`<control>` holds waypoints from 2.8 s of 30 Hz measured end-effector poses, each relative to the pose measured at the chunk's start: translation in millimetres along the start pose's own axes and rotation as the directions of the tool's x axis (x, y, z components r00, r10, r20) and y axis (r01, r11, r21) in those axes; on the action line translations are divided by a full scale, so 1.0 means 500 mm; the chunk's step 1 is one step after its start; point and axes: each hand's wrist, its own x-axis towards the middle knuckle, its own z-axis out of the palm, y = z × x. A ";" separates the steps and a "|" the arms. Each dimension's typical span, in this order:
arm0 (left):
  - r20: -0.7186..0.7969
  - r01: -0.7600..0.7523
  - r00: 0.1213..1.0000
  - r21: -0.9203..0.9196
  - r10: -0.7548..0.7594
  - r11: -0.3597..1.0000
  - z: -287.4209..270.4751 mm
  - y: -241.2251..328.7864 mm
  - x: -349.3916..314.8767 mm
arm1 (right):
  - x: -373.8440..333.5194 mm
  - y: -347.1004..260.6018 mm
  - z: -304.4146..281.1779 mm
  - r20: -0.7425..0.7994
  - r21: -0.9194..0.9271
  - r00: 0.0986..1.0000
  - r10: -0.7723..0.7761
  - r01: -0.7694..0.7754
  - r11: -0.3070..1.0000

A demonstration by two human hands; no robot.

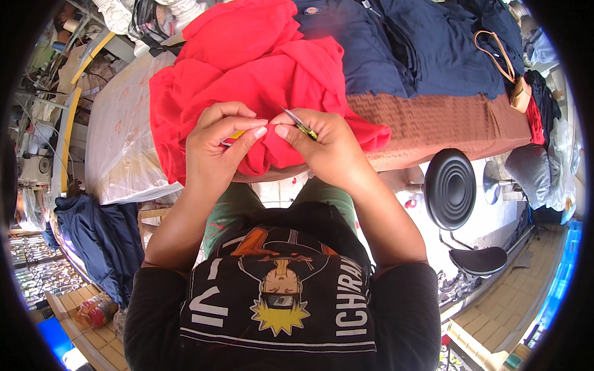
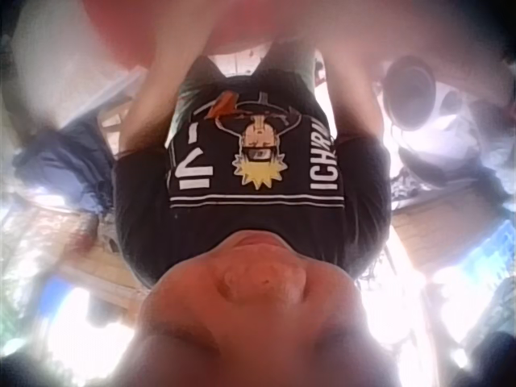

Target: The person uses shears to trim and remove loose threads from the hem and label areas of several red t-shirts, then folds and stacks them.

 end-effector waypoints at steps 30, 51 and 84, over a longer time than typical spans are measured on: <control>0.270 -0.136 0.921 -0.453 0.281 0.881 -0.059 0.028 0.038 | -0.025 -0.027 -0.006 -0.021 -0.828 0.876 -0.482 0.255 0.500; 0.137 0.028 0.985 0.463 -0.102 0.886 -0.161 -0.080 -0.011 | -0.034 0.066 -0.089 -0.025 -0.849 0.999 0.043 -0.044 0.527; 0.175 -0.596 0.348 -0.717 0.921 0.362 0.129 0.350 -0.073 | 0.046 0.035 -0.180 0.000 -0.584 0.999 0.036 -0.029 0.811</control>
